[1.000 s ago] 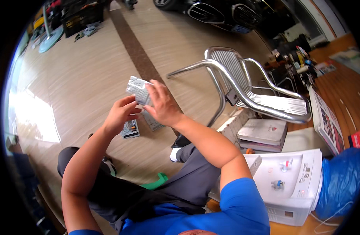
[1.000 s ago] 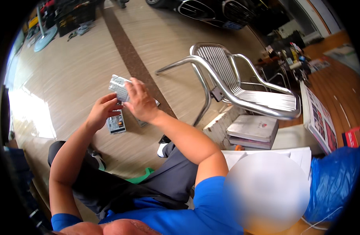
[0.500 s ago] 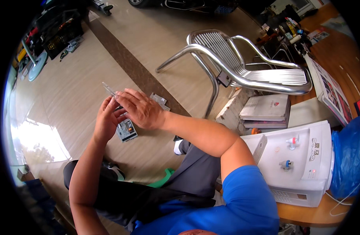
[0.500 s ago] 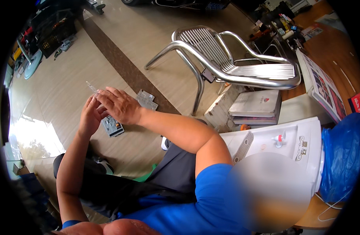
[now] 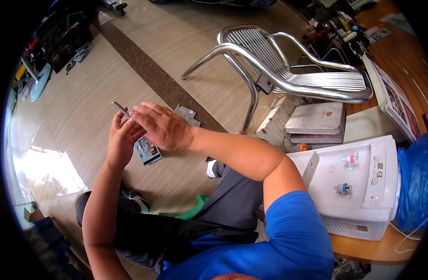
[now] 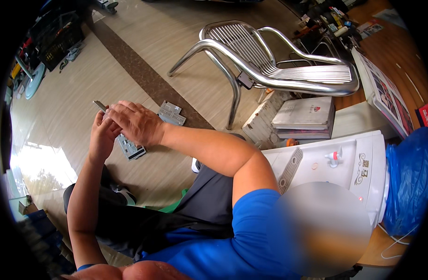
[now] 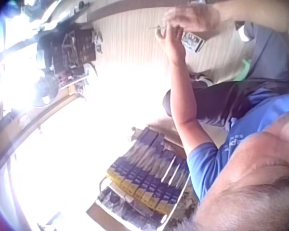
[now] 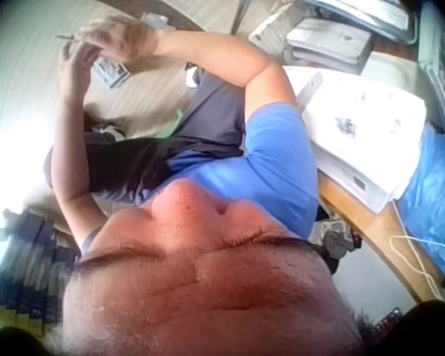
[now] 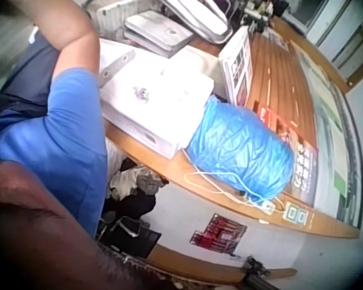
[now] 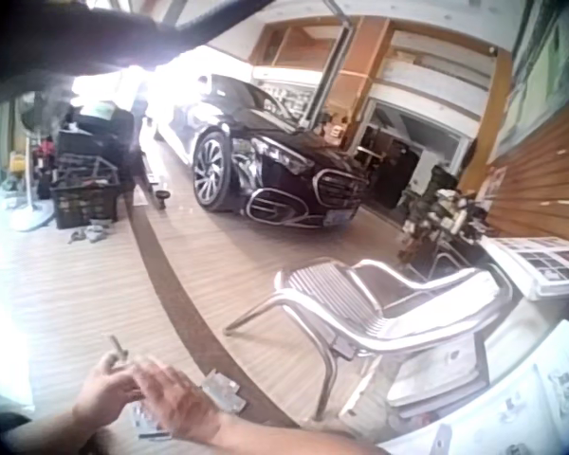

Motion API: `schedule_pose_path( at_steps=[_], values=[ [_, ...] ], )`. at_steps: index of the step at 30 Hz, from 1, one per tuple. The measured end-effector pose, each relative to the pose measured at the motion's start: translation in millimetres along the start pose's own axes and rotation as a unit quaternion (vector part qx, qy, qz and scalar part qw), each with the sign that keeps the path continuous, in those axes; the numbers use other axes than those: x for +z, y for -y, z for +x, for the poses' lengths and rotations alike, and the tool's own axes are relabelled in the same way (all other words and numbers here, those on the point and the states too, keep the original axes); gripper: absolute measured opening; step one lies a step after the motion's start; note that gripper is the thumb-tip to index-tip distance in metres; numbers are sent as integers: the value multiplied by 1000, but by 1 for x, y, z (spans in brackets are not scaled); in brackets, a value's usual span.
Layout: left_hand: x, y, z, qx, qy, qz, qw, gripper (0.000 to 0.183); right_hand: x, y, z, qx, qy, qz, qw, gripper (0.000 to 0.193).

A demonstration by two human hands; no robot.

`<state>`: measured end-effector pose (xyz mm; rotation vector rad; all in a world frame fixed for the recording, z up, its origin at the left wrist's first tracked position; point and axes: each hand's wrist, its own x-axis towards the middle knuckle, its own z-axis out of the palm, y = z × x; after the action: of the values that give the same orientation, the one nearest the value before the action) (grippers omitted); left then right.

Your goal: The person picks up a perforated metal plate from a disassembled electronic device on the floor, then turns, aligns, and handles the metal piece with both hands.

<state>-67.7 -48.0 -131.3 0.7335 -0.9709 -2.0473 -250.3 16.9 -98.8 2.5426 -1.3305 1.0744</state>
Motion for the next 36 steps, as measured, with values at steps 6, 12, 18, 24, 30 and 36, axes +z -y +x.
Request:
schedule_pose_path(
  at_steps=[6,12,18,24,30,36],
  values=[
    [7,5,1,18,-71,154,985,69,1,-5,-3,24,8,15,1000,73],
    [7,11,2,77,-70,267,958,71,-5,-9,-4,72,26,56,995,73],
    [8,12,-1,103,-56,472,874,71,-14,-15,-2,100,71,39,992,69],
    [23,8,-9,133,-15,592,794,69,-14,-25,-9,106,135,33,985,59],
    [21,10,-10,180,41,646,741,58,-41,-12,20,141,230,129,954,26],
    [14,18,-7,221,73,690,685,53,-17,-24,-1,188,246,116,944,20]
  ],
)
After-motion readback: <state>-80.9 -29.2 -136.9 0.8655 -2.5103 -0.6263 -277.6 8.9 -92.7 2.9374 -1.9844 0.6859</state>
